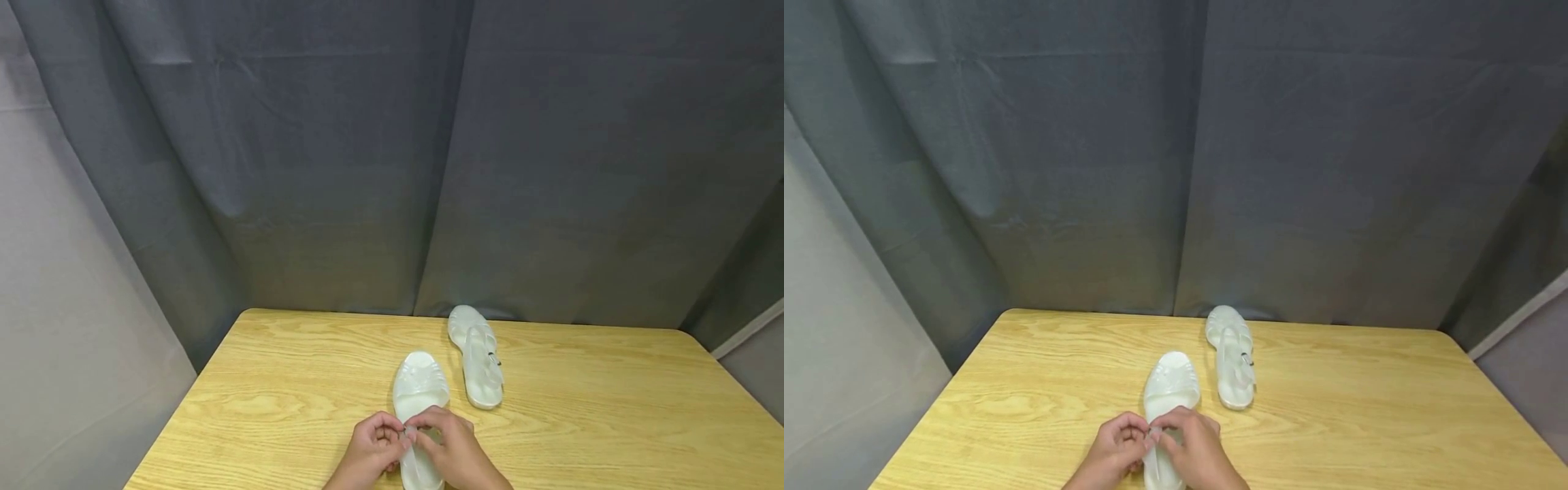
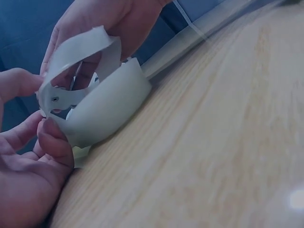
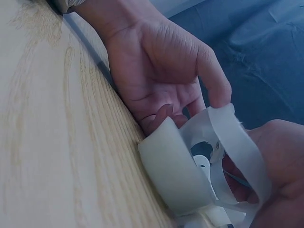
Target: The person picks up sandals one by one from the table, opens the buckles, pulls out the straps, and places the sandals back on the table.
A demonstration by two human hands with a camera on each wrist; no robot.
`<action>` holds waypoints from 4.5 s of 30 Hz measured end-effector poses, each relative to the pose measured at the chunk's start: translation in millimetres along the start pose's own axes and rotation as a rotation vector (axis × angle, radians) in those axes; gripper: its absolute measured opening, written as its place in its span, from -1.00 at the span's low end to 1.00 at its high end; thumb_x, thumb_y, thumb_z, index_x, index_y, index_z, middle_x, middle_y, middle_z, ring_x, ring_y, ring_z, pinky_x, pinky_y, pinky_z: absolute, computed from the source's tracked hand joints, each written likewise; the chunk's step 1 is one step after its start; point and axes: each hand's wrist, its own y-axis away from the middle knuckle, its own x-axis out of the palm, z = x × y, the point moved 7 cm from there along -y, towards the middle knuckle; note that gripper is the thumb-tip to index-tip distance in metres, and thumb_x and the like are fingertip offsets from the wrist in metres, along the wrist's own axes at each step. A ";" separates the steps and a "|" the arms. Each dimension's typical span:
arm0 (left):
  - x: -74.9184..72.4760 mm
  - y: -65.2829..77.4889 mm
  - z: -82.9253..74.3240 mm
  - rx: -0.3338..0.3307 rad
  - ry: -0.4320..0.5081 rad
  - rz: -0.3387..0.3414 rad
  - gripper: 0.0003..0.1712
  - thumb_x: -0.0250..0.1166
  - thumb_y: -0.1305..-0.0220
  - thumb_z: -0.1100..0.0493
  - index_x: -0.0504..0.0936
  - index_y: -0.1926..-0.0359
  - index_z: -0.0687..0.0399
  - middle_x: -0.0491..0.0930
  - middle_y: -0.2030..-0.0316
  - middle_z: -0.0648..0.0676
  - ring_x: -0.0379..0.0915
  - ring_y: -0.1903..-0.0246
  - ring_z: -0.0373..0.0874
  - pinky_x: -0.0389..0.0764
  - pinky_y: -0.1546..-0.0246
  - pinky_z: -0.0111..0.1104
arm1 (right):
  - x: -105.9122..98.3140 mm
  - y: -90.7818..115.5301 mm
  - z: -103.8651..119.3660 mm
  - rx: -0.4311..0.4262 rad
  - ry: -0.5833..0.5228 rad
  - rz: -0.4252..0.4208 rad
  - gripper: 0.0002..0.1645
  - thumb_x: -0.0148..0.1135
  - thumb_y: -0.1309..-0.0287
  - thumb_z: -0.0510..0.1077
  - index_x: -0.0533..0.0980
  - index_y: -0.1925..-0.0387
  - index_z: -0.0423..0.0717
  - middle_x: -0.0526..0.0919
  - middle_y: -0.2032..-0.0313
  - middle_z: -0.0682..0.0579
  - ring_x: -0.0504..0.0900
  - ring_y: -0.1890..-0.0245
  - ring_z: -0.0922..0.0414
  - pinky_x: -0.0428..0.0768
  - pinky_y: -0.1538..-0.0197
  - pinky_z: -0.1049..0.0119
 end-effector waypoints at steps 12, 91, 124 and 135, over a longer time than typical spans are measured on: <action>0.1 -0.9 1.8 -0.009 -0.009 -0.003 -0.67 0.31 -0.17 0.24 0.39 0.14 0.31 0.41 0.47 -0.04 0.28 0.61 -0.34 0.39 0.54 -0.53 | -0.9 0.5 1.7 0.000 0.004 -0.036 -0.85 0.21 -0.17 0.04 0.64 0.29 0.16 0.62 0.29 0.40 0.57 0.15 0.30 0.30 0.00 -0.10; 4.8 -5.5 -4.7 0.112 -0.145 -0.044 -0.74 0.27 -0.13 0.37 0.47 0.13 0.32 0.47 0.25 0.01 0.42 0.29 -0.28 0.51 0.31 -0.55 | -0.1 0.9 -5.6 0.075 -0.107 -0.036 -0.90 0.20 -0.22 -0.10 0.59 0.38 0.02 0.64 0.37 0.21 0.60 0.30 0.25 0.56 0.23 0.38; 6.3 -4.8 -6.2 0.115 -0.135 -0.045 -0.71 0.25 -0.15 0.36 0.40 0.13 0.36 0.45 0.27 0.01 0.31 0.40 -0.32 0.38 0.41 -0.58 | -1.7 2.6 -12.6 0.157 -0.145 -0.102 -0.80 0.29 -0.12 -0.06 0.45 0.47 -0.03 0.49 0.49 0.16 0.41 0.45 0.33 0.42 0.34 0.44; 8.0 -4.0 -9.4 0.127 -0.113 -0.044 -0.70 0.24 -0.15 0.37 0.37 0.14 0.41 0.44 0.29 -0.01 0.39 0.36 -0.32 0.44 0.40 -0.57 | -1.8 3.3 -14.0 0.201 -0.109 -0.147 -0.74 0.34 -0.06 -0.03 0.42 0.52 -0.01 0.43 0.57 0.18 0.33 0.54 0.32 0.34 0.44 0.46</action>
